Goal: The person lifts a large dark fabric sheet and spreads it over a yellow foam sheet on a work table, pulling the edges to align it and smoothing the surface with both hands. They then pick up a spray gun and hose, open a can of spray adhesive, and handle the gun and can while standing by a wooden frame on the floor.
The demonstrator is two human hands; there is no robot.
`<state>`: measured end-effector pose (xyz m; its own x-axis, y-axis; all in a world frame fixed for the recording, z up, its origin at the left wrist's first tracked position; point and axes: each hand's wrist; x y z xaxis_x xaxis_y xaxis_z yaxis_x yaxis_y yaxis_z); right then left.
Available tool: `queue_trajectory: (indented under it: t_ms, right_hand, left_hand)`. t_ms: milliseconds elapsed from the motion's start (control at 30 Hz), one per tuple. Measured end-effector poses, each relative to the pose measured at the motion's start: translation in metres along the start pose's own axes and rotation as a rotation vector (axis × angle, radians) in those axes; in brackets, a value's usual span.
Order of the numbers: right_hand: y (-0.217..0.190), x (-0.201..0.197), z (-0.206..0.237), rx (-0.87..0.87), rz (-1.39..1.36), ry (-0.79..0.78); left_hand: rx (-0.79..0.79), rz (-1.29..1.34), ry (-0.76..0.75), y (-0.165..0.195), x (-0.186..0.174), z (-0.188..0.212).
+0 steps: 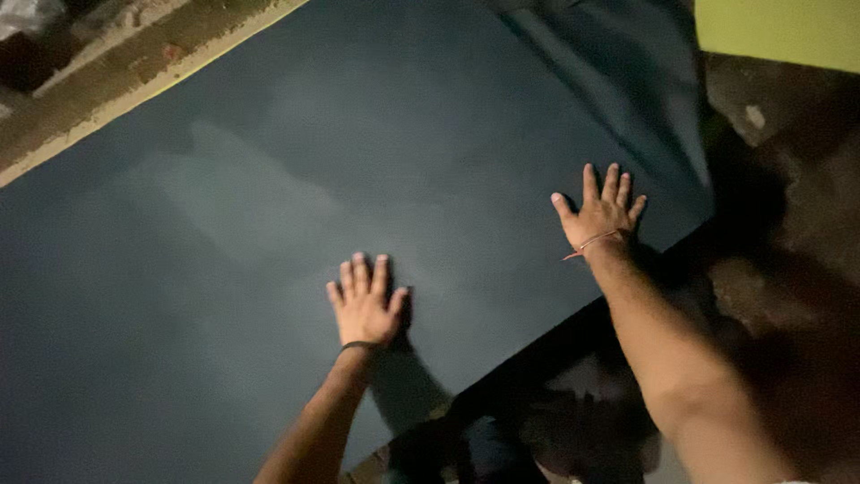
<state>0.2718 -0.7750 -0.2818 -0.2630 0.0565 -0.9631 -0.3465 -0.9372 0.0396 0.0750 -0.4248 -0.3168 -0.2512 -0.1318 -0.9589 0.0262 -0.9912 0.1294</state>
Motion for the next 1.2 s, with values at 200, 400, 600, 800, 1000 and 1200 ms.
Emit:
queue_trajectory:
  t_ms: [200,400,600,800,1000,1200]
  right_hand:
    - [0.003,0.016,-0.007,-0.034,-0.026,-0.046]
    - [-0.019,0.028,0.007,-0.185,0.006,0.091]
    - [-0.08,0.04,0.062,-0.508,0.1,-0.046]
    - [-0.107,0.011,0.043,-0.524,0.145,-0.111]
    - [-0.156,-0.006,-0.004,-0.532,0.198,-0.093]
    - [-0.212,-0.002,-0.072,-0.568,0.119,0.036]
  left_hand:
    - [0.349,0.068,-0.136,0.11,-0.012,-0.005]
    - [0.434,0.238,-0.061,0.113,-0.012,0.011]
    - [-0.032,0.088,-0.04,0.05,-0.021,-0.011]
    - [-0.105,0.11,-0.028,0.026,-0.044,-0.076]
    - [-0.046,0.14,-0.025,0.031,-0.073,-0.168]
    - [0.047,0.224,0.079,0.034,-0.093,-0.25]
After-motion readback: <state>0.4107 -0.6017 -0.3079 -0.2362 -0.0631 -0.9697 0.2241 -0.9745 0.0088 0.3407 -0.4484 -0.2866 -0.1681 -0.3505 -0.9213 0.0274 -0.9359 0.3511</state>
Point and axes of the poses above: each hand's wrist, its own z-axis away from the middle knuckle, its own x-axis out of the palm, y = z × x, and after that the axes turned 13 degrees about x, right-handed
